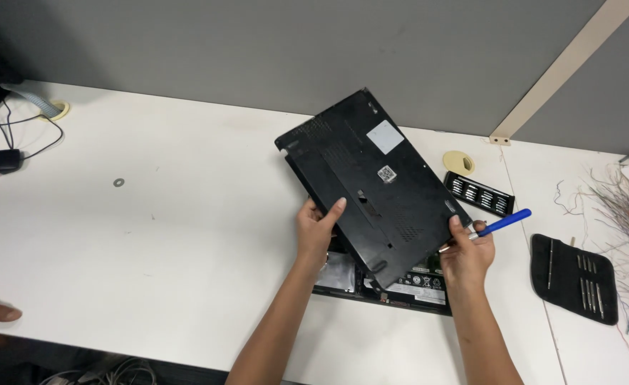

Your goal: The person reassembles the laptop components and screws the bottom panel back on.

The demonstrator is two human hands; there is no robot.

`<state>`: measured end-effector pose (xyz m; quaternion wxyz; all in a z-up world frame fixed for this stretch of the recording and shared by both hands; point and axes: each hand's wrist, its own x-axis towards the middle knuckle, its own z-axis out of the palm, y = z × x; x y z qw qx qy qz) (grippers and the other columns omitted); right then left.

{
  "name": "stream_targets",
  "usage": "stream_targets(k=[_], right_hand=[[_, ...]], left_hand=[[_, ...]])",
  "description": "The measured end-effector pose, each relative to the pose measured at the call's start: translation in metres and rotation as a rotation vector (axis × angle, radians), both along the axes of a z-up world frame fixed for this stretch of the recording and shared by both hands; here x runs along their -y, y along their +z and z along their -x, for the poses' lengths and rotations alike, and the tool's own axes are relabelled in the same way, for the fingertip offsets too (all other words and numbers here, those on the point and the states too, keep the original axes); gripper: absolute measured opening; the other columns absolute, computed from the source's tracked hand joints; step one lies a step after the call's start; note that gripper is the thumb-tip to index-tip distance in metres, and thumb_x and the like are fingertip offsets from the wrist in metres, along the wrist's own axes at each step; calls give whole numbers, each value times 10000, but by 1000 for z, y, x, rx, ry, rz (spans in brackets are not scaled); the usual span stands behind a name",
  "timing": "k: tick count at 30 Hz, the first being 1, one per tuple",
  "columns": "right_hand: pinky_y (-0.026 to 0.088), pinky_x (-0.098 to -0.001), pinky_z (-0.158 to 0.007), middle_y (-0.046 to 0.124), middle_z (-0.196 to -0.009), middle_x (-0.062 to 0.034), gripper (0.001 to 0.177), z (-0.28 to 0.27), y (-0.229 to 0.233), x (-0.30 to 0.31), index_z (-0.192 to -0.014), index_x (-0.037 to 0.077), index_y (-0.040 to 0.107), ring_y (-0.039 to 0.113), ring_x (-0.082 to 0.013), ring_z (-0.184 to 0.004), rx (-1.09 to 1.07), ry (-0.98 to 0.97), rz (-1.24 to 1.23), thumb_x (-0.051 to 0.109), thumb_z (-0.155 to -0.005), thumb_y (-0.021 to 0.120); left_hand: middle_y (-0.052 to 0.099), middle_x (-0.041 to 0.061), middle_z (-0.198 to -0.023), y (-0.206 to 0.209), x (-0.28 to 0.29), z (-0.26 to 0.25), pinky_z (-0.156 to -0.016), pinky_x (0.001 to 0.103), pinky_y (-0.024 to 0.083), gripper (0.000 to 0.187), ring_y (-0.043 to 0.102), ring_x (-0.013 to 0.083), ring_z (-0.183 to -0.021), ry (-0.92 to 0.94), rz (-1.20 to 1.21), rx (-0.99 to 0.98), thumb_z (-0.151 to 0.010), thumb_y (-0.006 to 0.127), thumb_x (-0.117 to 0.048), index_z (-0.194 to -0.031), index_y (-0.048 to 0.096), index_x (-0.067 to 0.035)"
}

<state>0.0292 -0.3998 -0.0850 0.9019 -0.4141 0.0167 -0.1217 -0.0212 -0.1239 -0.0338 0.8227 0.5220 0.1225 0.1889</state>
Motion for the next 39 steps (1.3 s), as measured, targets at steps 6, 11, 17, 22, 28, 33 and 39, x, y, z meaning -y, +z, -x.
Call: stream_targets(k=[6,11,17,22,28,33,39], right_hand=[[669,-422,-829,632,-1046,-157,387,-3,31,11,-1124,138,412,727,-244,-968,-125,-81,9,-90,-947,670],[659,-398,-790,645,-975,-122,334,-4,36,15,-1024,156,455,714,-226,-927,-170,-62,37,-74,-930,678],[639,-335,-838,663,-947,-112,315,-12,43,18,-947,145,465,718,-220,-903,-144,-28,88,-42,-934,719],[616,-342,-790,651,-924,-108,371,-21,39,22,-960,146,436,703,-225,-853,-233,-109,260,-27,-926,762],[612,-304,-808,706,-1144,-229,408,-16,35,33,-949,139,411,744,-227,-975,-36,-87,313,-88,-852,735],[570,-338,-998,646,-1344,-316,413,-1,21,45,-982,118,414,662,-266,-1195,72,-108,572,-137,-913,731],[547,-311,-1095,632,-1337,-323,398,7,22,47,-906,144,411,634,-277,-1342,-20,-40,427,-132,-878,696]], left_hand=[[640,162,-887,-29,-45,5,-729,456,673,762,719,233,-763,-191,279,41,-1004,373,-678,-1128,593,41],[751,258,-958,-8,-78,11,-705,417,651,1031,771,285,-779,-278,315,-31,-913,178,-797,-1245,582,90],[736,192,-938,2,-93,10,-601,374,635,823,736,223,-717,-391,148,-89,-958,298,-659,-1349,567,13],[751,166,-935,-18,-73,13,-594,297,585,509,736,177,-747,-306,-195,-230,-985,570,-325,-1332,584,48],[762,144,-975,-16,-57,26,-697,257,590,403,736,153,-822,-166,-103,-100,-979,620,-140,-1318,559,68],[763,136,-965,-22,-45,43,-746,253,573,408,729,147,-844,-146,-107,-111,-994,598,-154,-1342,548,52],[734,139,-1136,-31,-21,68,-930,344,515,441,667,232,-1048,14,-611,-123,-1038,521,-261,-1381,601,6]])
